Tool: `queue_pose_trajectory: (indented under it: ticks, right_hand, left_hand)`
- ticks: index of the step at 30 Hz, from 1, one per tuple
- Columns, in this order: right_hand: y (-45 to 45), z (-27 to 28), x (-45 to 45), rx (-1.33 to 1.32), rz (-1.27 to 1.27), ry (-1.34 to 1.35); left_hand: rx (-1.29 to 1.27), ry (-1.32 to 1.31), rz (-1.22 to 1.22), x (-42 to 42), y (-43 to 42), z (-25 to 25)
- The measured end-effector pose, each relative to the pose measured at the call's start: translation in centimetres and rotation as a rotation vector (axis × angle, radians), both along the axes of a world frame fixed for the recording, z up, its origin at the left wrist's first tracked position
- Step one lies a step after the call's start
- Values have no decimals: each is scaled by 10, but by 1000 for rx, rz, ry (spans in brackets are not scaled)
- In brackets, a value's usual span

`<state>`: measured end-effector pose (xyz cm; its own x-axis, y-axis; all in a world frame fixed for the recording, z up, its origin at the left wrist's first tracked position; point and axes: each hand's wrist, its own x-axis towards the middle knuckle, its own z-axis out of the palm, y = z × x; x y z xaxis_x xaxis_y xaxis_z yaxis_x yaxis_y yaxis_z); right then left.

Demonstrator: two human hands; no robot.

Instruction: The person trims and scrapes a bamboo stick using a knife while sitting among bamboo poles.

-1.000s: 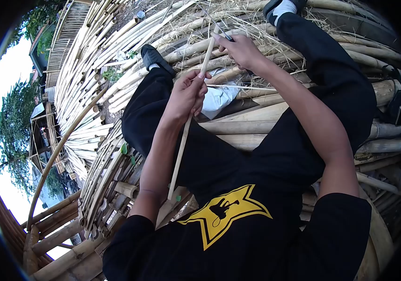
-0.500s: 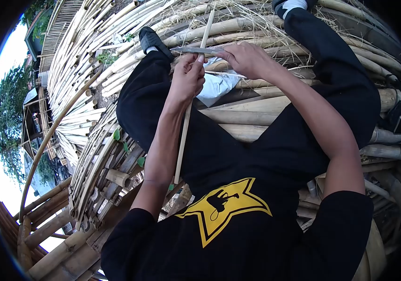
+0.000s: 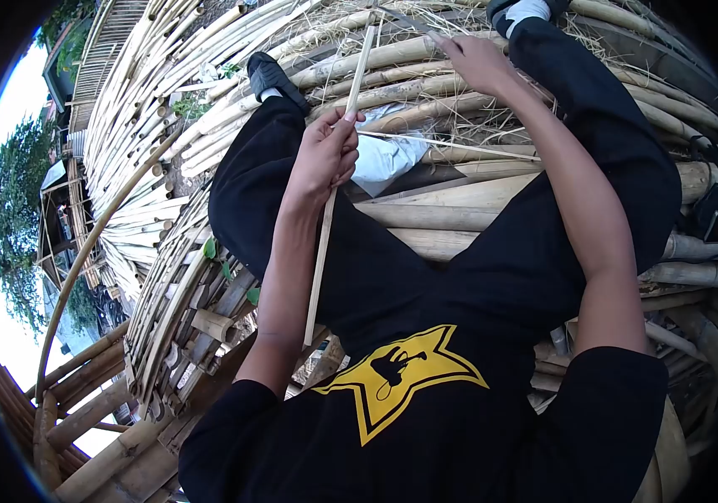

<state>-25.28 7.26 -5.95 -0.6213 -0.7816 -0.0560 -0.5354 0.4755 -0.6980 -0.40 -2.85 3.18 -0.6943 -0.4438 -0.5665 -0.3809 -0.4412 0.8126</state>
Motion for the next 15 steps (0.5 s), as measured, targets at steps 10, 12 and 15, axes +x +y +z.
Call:
queue_pose_trajectory:
  ticks: [10,12,15]
  right_hand:
    - [2,39,42,16,100,-218]
    - [4,47,48,29,116,-229]
    - [2,48,51,76,169,-228]
  left_hand:
    - [-36,-11,-76,-28,-5,4]
    - [-39,-20,-93,-29,-2,-1]
    - [-31,-25,-105,-31,5,-6]
